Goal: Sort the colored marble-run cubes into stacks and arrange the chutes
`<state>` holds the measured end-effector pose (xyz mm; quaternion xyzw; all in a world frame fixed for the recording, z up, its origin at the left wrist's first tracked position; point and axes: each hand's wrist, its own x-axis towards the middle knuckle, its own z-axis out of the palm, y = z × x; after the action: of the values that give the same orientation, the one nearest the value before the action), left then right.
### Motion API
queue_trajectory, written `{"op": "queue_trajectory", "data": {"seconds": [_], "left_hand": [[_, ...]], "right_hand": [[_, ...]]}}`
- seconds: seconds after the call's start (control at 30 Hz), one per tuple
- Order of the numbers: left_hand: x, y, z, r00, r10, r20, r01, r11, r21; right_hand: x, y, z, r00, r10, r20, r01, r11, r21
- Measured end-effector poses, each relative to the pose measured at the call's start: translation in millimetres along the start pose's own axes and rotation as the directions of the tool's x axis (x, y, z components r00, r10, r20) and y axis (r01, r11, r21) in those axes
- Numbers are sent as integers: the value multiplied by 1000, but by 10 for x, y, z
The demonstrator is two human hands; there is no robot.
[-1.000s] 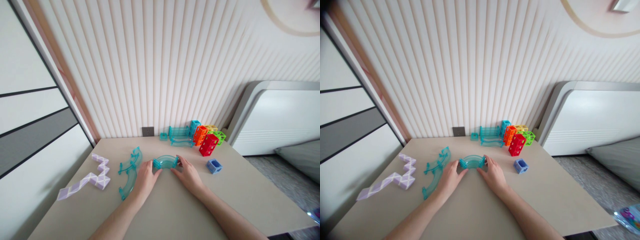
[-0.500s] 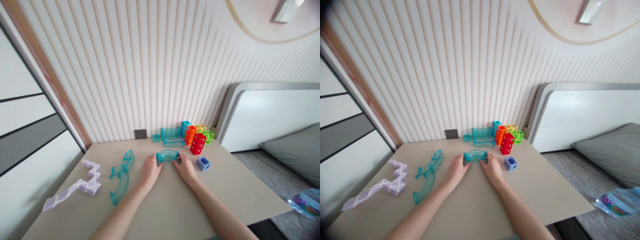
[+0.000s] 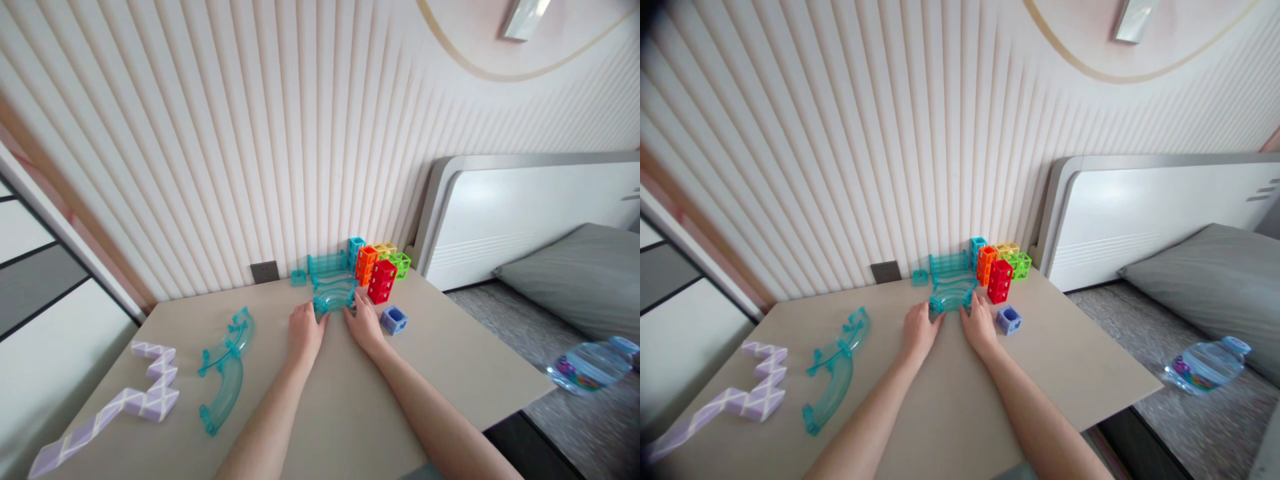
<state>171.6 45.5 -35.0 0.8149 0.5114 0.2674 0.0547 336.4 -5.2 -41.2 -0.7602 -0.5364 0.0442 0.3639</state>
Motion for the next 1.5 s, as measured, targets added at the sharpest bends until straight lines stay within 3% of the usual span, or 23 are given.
{"op": "queue_trajectory", "data": {"seconds": [0.8,1.5], "left_hand": [[-9,5,-24,1000,3,12,-3,1000,-20],[4,13,-35,999,-12,33,12,1000,-22]], "right_hand": [[20,75,62,996,8,-86,7,985,171],[29,70,-8,1000,-19,9,18,998,56]]}}
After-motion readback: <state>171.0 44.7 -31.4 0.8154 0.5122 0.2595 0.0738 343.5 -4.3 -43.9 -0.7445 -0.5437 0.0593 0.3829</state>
